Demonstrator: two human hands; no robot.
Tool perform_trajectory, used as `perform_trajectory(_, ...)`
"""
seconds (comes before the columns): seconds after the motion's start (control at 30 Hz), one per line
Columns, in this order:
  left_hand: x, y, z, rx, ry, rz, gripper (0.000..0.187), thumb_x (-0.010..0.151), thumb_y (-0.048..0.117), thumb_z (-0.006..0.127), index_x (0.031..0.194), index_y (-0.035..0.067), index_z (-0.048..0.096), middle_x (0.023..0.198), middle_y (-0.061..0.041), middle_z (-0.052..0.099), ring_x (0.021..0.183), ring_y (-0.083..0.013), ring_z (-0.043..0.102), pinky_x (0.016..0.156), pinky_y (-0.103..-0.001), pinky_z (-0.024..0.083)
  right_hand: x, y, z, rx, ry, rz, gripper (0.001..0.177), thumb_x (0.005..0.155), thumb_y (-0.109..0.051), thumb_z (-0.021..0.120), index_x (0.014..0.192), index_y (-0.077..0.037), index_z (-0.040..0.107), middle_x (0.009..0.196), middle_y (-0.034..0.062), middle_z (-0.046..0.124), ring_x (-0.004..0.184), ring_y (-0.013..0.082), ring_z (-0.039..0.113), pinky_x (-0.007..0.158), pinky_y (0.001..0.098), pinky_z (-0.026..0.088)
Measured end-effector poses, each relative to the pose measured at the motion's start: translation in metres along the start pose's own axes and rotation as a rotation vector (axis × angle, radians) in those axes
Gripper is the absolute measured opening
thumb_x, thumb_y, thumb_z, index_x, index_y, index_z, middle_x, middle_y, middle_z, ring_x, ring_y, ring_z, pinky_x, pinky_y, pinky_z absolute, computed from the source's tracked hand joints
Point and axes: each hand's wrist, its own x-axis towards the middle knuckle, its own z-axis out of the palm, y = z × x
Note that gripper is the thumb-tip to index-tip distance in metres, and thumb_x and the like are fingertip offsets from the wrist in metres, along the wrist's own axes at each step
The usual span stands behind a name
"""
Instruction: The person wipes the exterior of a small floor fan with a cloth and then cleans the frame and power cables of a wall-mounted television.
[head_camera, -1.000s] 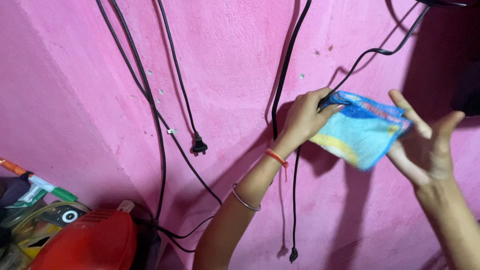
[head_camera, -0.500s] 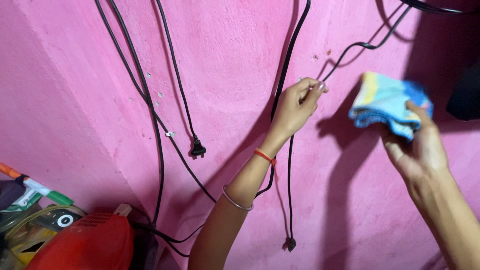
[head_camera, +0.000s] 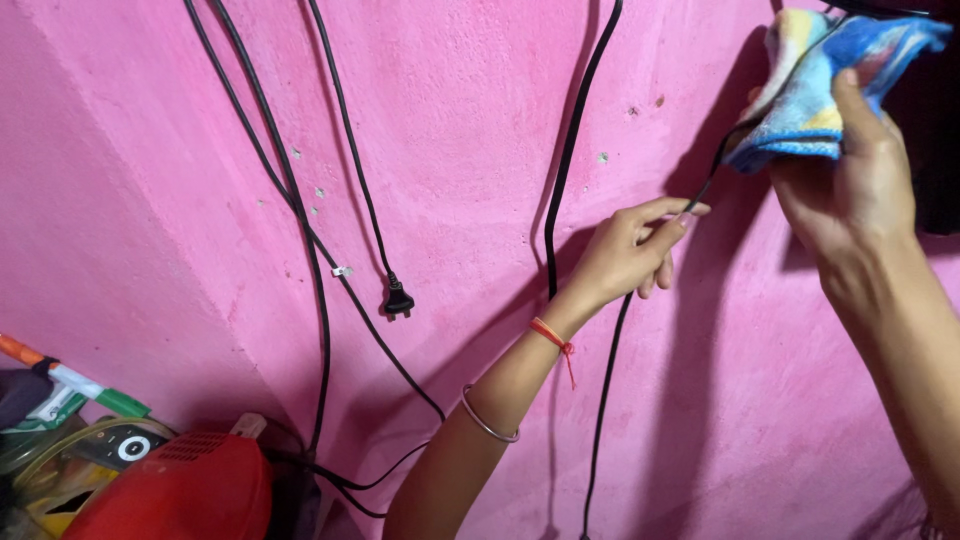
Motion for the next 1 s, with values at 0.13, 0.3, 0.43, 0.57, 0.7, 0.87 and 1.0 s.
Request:
perform_trajectory(0.13, 0.015, -0.014, 0.014, -0.123, -0.029, 0.068, 0.038, 0.104, 0.028, 0.055, 0.136, 0.007, 0.057, 0.075, -0.004, 0.072, 0.056, -0.01, 0.067, 0.058, -0.027, 0.057, 0.016, 0.002, -0.019, -0.118, -0.041, -0.024, 0.031, 0.116, -0.016, 0.049, 0.135, 0.008, 0.054, 0.113, 0.0194, 0.067, 0.106, 0.0292, 0.07, 0.103, 0.0468, 0.06)
perform_trajectory(0.3, 0.061, 0.006, 0.018, -0.232, 0.137, 0.058, 0.04, 0.107, 0.039, 0.059, 0.123, 0.003, 0.061, 0.08, -0.001, 0.068, 0.069, -0.0105, 0.07, 0.065, -0.03, 0.061, 0.027, 0.008, -0.035, -0.066, -0.074, -0.021, 0.029, 0.122, -0.012, 0.048, 0.138, 0.011, 0.054, 0.115, 0.0192, 0.066, 0.105, 0.0277, 0.069, 0.1, 0.0439, 0.06)
perform_trajectory(0.43, 0.074, 0.022, 0.017, 0.181, 0.311, 0.185, 0.036, 0.106, 0.041, 0.053, 0.104, 0.009, 0.069, 0.066, -0.006, 0.065, 0.056, -0.0178, 0.065, 0.054, -0.036, 0.053, 0.037, 0.005, -0.027, -0.006, 0.015, -0.002, 0.025, 0.114, -0.01, 0.047, 0.125, 0.01, 0.057, 0.098, 0.0184, 0.067, 0.086, 0.0266, 0.068, 0.083, 0.0391, 0.06)
perform_trajectory(0.57, 0.061, 0.022, 0.003, 0.448, 0.29, 0.213, 0.029, 0.104, 0.041, 0.05, 0.098, 0.017, 0.066, 0.064, -0.003, 0.068, 0.053, -0.0212, 0.069, 0.052, -0.04, 0.049, 0.051, 0.0, -0.029, -0.354, -0.128, -0.104, 0.027, 0.122, -0.013, 0.048, 0.134, 0.011, 0.055, 0.102, 0.0183, 0.066, 0.091, 0.028, 0.068, 0.091, 0.0427, 0.061)
perform_trajectory(0.7, 0.053, 0.019, -0.011, 0.644, 0.35, 0.321, 0.028, 0.105, 0.04, 0.053, 0.098, 0.017, 0.066, 0.057, -0.003, 0.063, 0.048, -0.0219, 0.062, 0.047, -0.04, 0.043, 0.071, 0.008, -0.034, -0.471, -0.099, -0.2, 0.03, 0.117, -0.014, 0.044, 0.13, 0.011, 0.054, 0.098, 0.0196, 0.068, 0.088, 0.0292, 0.072, 0.08, 0.0436, 0.063)
perform_trajectory(0.87, 0.063, 0.007, -0.021, 0.811, 0.315, 0.52, 0.023, 0.105, 0.033, 0.051, 0.101, 0.016, 0.065, 0.046, 0.003, 0.053, 0.035, -0.0111, 0.051, 0.035, -0.029, 0.034, 0.084, 0.004, -0.029, -0.591, -0.072, -0.353, 0.022, 0.12, -0.009, 0.048, 0.128, 0.01, 0.053, 0.101, 0.0197, 0.07, 0.089, 0.0291, 0.073, 0.084, 0.0421, 0.063)
perform_trajectory(1.0, 0.073, -0.009, -0.03, 0.851, 0.282, 0.641, 0.021, 0.107, 0.032, 0.051, 0.104, 0.015, 0.064, 0.046, 0.006, 0.05, 0.034, -0.0083, 0.045, 0.033, -0.027, 0.03, 0.083, -0.001, -0.002, -0.513, 0.007, -0.405, 0.018, 0.116, -0.011, 0.051, 0.122, 0.006, 0.052, 0.096, 0.017, 0.069, 0.084, 0.0276, 0.073, 0.074, 0.0412, 0.062)
